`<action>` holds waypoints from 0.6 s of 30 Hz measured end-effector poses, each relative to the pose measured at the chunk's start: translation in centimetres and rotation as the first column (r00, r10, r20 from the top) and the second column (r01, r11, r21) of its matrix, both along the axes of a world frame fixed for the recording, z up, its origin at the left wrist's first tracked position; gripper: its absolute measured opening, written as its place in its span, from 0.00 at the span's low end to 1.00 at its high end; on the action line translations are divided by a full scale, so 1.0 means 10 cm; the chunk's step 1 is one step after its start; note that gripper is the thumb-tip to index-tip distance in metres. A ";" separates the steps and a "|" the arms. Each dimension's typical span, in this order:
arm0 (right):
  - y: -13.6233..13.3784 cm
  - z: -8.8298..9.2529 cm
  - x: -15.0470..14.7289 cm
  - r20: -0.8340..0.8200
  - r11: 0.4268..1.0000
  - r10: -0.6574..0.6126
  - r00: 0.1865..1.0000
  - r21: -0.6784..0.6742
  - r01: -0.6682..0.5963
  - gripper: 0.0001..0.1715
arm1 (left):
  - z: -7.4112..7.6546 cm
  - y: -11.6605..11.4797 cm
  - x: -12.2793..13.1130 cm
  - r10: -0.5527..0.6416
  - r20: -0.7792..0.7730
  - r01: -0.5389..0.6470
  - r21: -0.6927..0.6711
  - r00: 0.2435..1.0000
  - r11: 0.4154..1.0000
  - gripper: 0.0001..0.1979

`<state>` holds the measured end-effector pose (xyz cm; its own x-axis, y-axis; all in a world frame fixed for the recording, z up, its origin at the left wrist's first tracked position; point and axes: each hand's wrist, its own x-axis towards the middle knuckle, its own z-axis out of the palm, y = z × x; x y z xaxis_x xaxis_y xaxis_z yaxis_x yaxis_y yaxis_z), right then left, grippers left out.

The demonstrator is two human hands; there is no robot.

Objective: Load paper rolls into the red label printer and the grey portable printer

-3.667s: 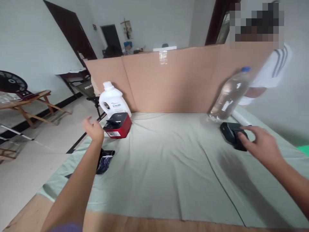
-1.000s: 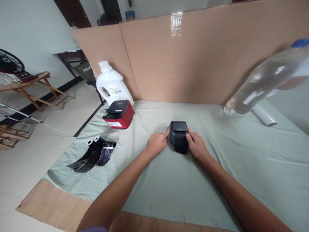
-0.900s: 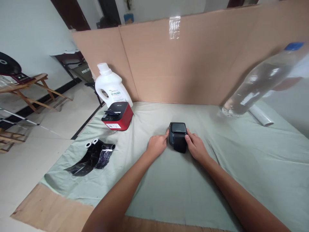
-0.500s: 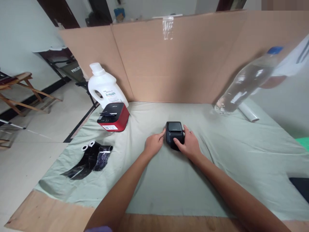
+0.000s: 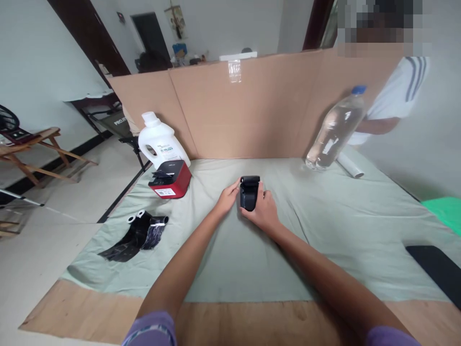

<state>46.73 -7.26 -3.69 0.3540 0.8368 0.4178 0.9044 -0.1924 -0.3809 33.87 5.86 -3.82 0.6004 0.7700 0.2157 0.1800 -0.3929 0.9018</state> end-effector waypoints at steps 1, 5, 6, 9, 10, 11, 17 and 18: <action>-0.01 0.00 0.00 -0.002 1.000 0.003 1.000 0.006 -0.003 0.68 | 0.02 0.07 0.06 0.002 0.008 -0.002 -0.021 1.000 1.000 0.28; -0.04 0.00 0.00 -0.029 1.000 0.009 1.000 0.015 -0.008 0.66 | 0.09 0.23 0.21 -0.002 -0.056 -0.001 -0.051 0.998 0.999 0.28; -0.05 0.00 0.00 -0.042 1.000 0.010 0.999 0.014 -0.010 0.65 | 0.12 0.21 0.21 0.036 -0.091 -0.038 -0.019 0.995 0.999 0.28; -0.07 -0.02 0.06 -0.131 0.999 0.035 0.991 0.044 -0.030 0.60 | 0.28 0.08 0.22 0.231 -0.208 -0.182 0.231 0.950 0.956 0.22; -0.06 -0.03 0.09 -0.189 0.996 0.051 0.981 0.075 -0.037 0.57 | 0.36 0.03 0.23 0.259 -0.281 -0.157 0.339 0.924 0.928 0.20; -0.06 -0.05 0.12 -0.262 0.993 0.067 0.963 0.116 -0.038 0.55 | 0.46 -0.01 0.25 0.253 -0.375 -0.079 0.422 0.892 0.903 0.19; 0.03 -0.18 0.27 -0.566 0.969 0.130 0.814 0.245 0.015 0.48 | 0.92 0.00 0.62 0.127 -0.795 0.268 0.343 0.593 0.900 0.15; 0.04 -0.19 0.28 -0.570 0.970 0.135 0.810 0.244 0.010 0.47 | 0.94 0.01 0.68 0.121 -0.815 0.275 0.326 0.567 0.905 0.15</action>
